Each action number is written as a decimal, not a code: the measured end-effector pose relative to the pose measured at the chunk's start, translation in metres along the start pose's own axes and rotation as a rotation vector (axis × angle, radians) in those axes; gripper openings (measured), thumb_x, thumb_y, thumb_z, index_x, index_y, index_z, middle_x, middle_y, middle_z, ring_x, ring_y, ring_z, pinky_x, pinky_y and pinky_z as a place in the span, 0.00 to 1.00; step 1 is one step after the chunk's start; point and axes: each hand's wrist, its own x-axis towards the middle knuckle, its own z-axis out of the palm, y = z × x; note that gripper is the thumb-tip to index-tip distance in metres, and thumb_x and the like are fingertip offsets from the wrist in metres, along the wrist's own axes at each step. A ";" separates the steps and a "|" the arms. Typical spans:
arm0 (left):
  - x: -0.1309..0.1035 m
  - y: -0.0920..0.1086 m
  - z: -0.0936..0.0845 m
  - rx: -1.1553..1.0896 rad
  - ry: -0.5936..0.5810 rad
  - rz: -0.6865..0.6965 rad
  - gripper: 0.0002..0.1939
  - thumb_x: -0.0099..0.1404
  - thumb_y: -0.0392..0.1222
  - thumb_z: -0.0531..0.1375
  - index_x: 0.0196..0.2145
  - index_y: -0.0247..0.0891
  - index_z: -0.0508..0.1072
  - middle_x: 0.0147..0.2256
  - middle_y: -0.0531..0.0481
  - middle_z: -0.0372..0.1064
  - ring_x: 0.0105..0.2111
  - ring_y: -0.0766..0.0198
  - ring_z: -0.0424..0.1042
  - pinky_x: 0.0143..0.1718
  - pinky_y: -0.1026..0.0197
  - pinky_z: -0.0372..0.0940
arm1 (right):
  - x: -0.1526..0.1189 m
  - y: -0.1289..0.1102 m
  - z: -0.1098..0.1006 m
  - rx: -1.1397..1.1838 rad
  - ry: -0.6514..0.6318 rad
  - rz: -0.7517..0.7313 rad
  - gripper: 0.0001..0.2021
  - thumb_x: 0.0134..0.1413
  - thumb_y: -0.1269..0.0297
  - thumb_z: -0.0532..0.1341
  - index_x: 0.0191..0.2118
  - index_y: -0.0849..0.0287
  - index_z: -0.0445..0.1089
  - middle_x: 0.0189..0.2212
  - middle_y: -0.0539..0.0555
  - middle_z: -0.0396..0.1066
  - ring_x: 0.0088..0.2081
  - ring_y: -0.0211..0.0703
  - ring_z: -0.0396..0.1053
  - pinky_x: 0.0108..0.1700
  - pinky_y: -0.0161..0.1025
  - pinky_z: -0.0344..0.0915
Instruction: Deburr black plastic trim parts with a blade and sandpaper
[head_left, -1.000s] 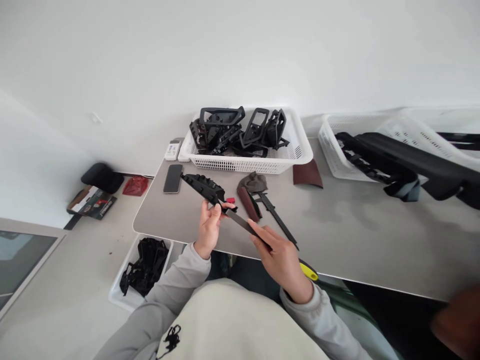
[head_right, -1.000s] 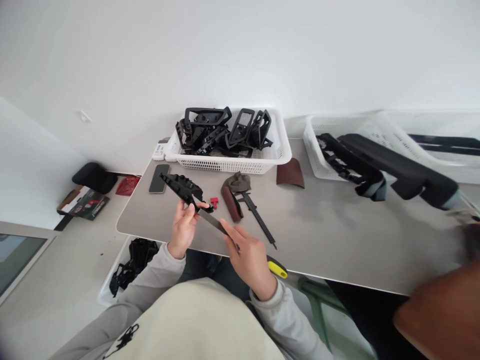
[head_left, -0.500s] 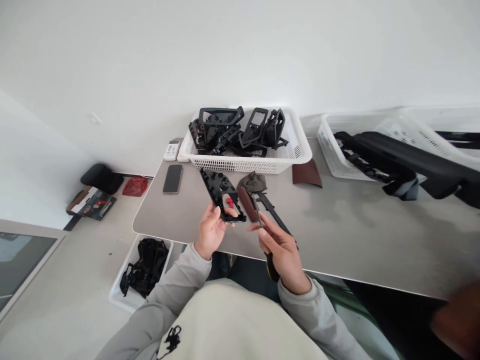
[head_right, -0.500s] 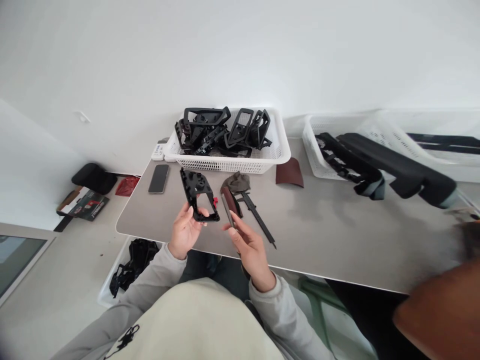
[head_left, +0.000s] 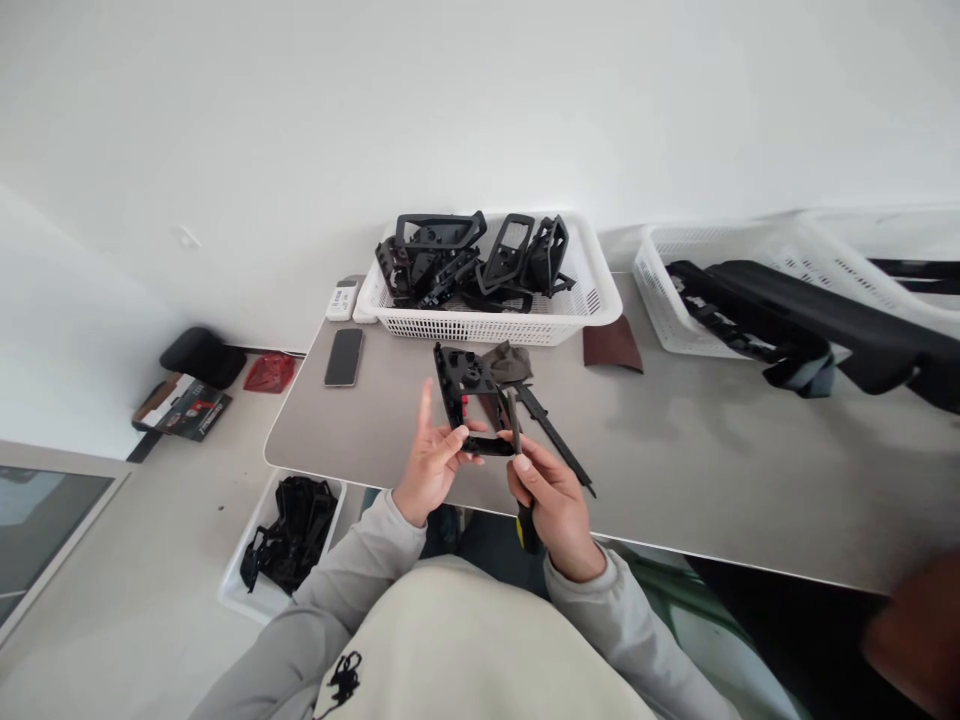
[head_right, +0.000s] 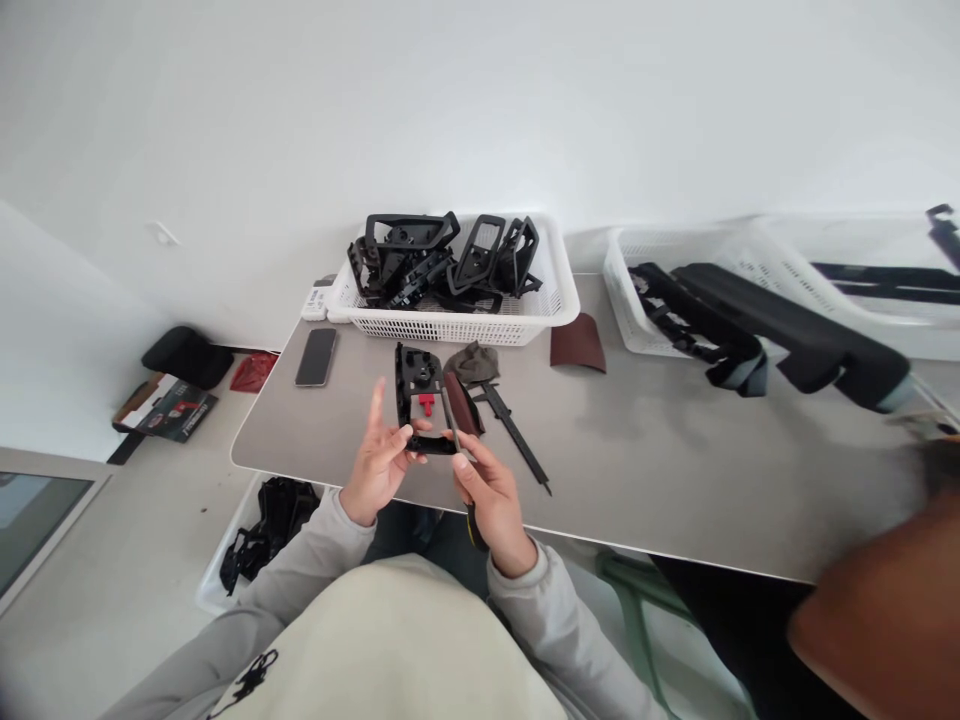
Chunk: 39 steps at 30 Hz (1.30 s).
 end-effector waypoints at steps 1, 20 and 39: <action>0.000 -0.001 0.000 0.011 0.008 0.007 0.33 0.53 0.47 0.69 0.56 0.46 0.66 0.34 0.51 0.76 0.26 0.70 0.71 0.28 0.66 0.67 | 0.000 0.000 0.000 -0.016 0.009 0.000 0.21 0.53 0.53 0.62 0.49 0.60 0.71 0.16 0.41 0.51 0.18 0.32 0.47 0.20 0.35 0.46; 0.001 -0.007 -0.004 0.199 -0.019 0.095 0.14 0.50 0.42 0.70 0.31 0.38 0.71 0.32 0.54 0.70 0.26 0.72 0.66 0.28 0.67 0.65 | -0.001 0.007 0.003 -0.139 0.032 -0.085 0.19 0.53 0.50 0.62 0.47 0.54 0.73 0.37 0.54 0.69 0.18 0.28 0.50 0.18 0.33 0.51; 0.002 -0.007 -0.003 0.054 0.116 0.244 0.17 0.58 0.55 0.64 0.38 0.40 0.78 0.42 0.46 0.76 0.46 0.57 0.73 0.49 0.55 0.67 | -0.013 -0.016 0.001 -0.127 -0.183 0.121 0.26 0.57 0.45 0.57 0.51 0.60 0.72 0.29 0.52 0.68 0.17 0.29 0.48 0.18 0.33 0.47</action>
